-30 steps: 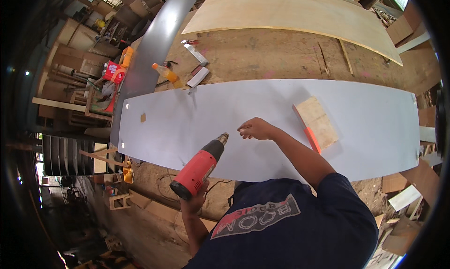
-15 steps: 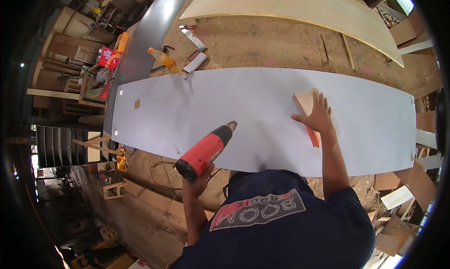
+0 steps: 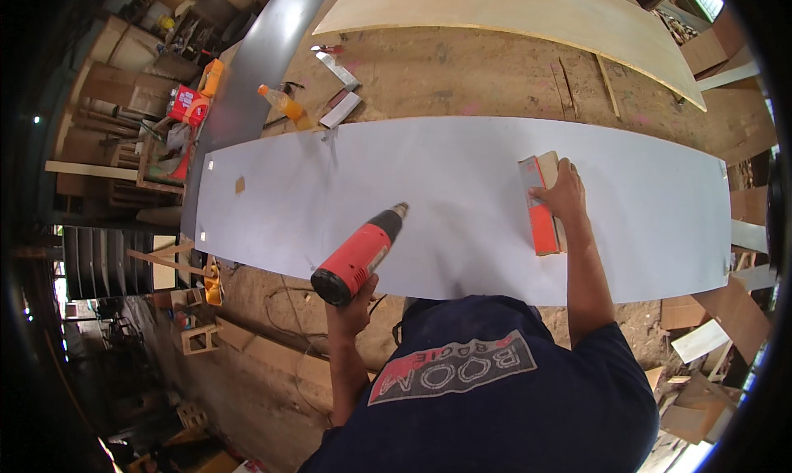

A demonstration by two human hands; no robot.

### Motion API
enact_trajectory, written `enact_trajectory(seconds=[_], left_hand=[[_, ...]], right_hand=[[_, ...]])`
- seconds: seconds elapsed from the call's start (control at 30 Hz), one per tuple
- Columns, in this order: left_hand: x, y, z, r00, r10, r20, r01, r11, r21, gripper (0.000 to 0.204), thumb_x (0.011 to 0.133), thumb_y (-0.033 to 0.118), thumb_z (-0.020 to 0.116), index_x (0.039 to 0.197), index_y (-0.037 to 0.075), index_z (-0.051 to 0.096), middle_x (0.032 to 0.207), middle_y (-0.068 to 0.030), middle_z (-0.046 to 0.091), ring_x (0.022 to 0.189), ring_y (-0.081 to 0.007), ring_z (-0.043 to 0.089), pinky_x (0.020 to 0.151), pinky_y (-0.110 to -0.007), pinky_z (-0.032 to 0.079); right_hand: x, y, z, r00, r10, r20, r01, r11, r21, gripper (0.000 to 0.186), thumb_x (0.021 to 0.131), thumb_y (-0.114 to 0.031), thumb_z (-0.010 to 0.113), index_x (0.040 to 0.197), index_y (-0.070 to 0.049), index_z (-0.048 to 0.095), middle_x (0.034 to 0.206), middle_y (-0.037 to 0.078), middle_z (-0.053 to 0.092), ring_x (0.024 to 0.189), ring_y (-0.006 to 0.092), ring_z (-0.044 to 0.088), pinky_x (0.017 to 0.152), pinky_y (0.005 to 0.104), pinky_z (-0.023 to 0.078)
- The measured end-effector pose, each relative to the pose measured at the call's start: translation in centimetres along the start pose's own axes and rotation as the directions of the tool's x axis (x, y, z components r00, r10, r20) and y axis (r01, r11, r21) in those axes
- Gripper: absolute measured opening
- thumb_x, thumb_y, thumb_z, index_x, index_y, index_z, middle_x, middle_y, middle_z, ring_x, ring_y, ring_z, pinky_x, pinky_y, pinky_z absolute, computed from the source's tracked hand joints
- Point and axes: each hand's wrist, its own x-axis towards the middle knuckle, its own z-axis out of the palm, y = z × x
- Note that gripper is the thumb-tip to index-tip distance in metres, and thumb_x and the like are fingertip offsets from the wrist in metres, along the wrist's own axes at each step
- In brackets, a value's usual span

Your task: The person uses a heat gun and a wooden block to smooth a white laminate sheet onto a wooden panel, then applies glue from a bottle to the edge of the panel.

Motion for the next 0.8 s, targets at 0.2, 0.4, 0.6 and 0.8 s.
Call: enact_trajectory(seconds=[0.2,0.4,0.6,0.8], left_hand=[[-0.4,-2.4,1.3,0.983,0.181,0.01,-0.181,0.983,0.004,0.032,0.095,0.015,0.085,0.119,-0.001,0.069,0.098,-0.0048,0.072,0.082,-0.0157,0.069,0.074,-0.034,0.057],[-1.0,-2.1,0.1,0.995,0.075,0.064,-0.078,0.996,0.037,0.034,0.095,0.015,0.085,0.121,-0.001,0.068,0.098,-0.0049,0.072,0.082,-0.0164,0.068,0.074,-0.034,0.057],[-1.5,-2.3,-0.8,0.998,0.061,-0.015,-0.061,0.997,-0.036,0.035,0.095,0.016,0.085,0.12,-0.001,0.068,0.097,-0.0043,0.072,0.08,-0.0162,0.068,0.072,-0.034,0.057],[-1.2,-3.5,-1.3,0.99,0.138,-0.029,-0.14,0.987,-0.074,0.037,0.095,0.018,0.086,0.12,-0.002,0.068,0.101,-0.0077,0.074,0.089,-0.019,0.071,0.079,-0.037,0.058]], right_hand=[[-1.1,-4.2,0.3,0.99,-0.114,0.078,0.122,0.986,-0.112,0.056,0.083,-0.015,0.084,0.126,-0.004,0.051,0.104,0.022,0.075,0.105,0.0426,0.073,0.094,0.0519,0.059],[-3.0,-5.9,0.8,0.959,-0.251,0.135,0.279,0.924,-0.262,0.011,0.092,-0.003,0.065,0.103,-0.002,0.064,0.097,0.02,0.076,0.097,0.0399,0.075,0.089,0.0509,0.059],[-4.1,-7.2,0.6,0.954,-0.273,0.123,0.296,0.925,-0.238,0.019,0.091,-0.004,0.065,0.109,-0.004,0.066,0.1,0.021,0.077,0.098,0.0399,0.075,0.091,0.051,0.058],[-3.9,-8.1,0.9,0.976,-0.091,0.196,0.148,0.942,-0.302,0.023,0.09,-0.008,0.063,0.111,-0.006,0.072,0.105,0.021,0.078,0.103,0.0397,0.075,0.094,0.0499,0.058]])
